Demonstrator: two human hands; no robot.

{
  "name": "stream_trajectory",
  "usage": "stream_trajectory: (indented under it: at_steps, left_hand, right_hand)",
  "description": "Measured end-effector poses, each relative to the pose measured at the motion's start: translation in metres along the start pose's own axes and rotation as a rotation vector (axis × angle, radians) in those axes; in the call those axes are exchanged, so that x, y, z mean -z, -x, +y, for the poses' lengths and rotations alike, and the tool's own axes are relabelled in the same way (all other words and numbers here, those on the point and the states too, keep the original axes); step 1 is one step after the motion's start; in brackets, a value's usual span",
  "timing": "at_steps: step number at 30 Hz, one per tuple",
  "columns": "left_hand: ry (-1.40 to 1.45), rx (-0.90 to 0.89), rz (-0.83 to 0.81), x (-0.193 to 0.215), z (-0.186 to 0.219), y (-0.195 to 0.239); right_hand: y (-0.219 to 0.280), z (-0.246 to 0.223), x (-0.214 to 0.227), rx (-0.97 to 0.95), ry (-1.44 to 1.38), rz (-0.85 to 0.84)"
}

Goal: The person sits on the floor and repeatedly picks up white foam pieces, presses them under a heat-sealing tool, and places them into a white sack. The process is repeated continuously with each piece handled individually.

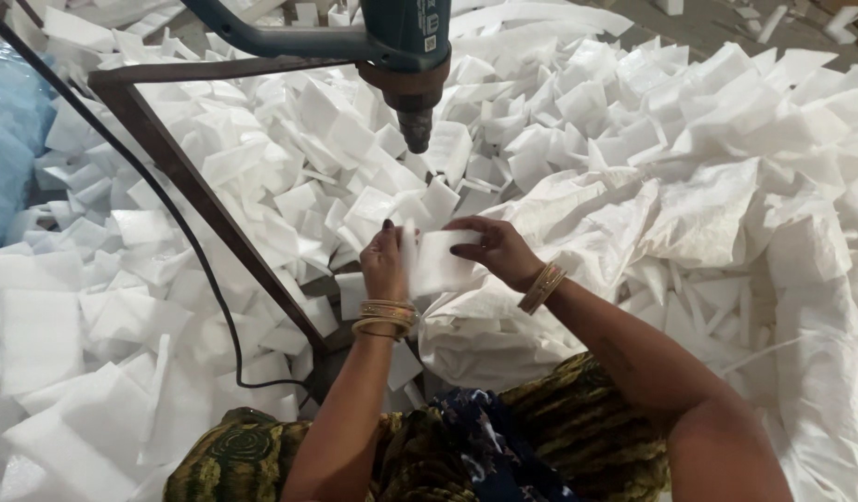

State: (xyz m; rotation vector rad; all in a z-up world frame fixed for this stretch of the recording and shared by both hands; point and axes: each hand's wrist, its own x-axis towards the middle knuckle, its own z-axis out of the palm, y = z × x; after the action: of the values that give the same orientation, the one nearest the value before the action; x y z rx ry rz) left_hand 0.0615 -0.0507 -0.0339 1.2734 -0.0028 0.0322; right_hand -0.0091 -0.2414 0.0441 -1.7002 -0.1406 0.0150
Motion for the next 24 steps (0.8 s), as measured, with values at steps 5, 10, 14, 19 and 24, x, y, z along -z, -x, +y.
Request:
stream_trajectory:
  at_steps: [5,10,14,19,24]
  left_hand:
    - [0.195,-0.134,0.074,-0.021,0.002,-0.008]
    - [0.273,-0.354,0.1,-0.045,0.025,-0.049]
    - [0.216,-0.395,0.052,-0.06,0.038,-0.086]
    - [0.403,-0.44,-0.111,-0.071,0.035,-0.104]
    - [0.069,-0.383,-0.066,-0.048,0.029,-0.058]
  right_hand:
    - [-0.025,0.006,-0.012,0.036,-0.46,0.138]
    - [-0.057,0.004,-0.005,0.044,-0.563,0.245]
    - [-0.081,-0.008,0.003,0.108,-0.61,0.319]
    - [-0.085,-0.023,0.009,0.147,-0.521,0.348]
    - [-0.066,-0.017,-0.007,0.099,-0.38,0.327]
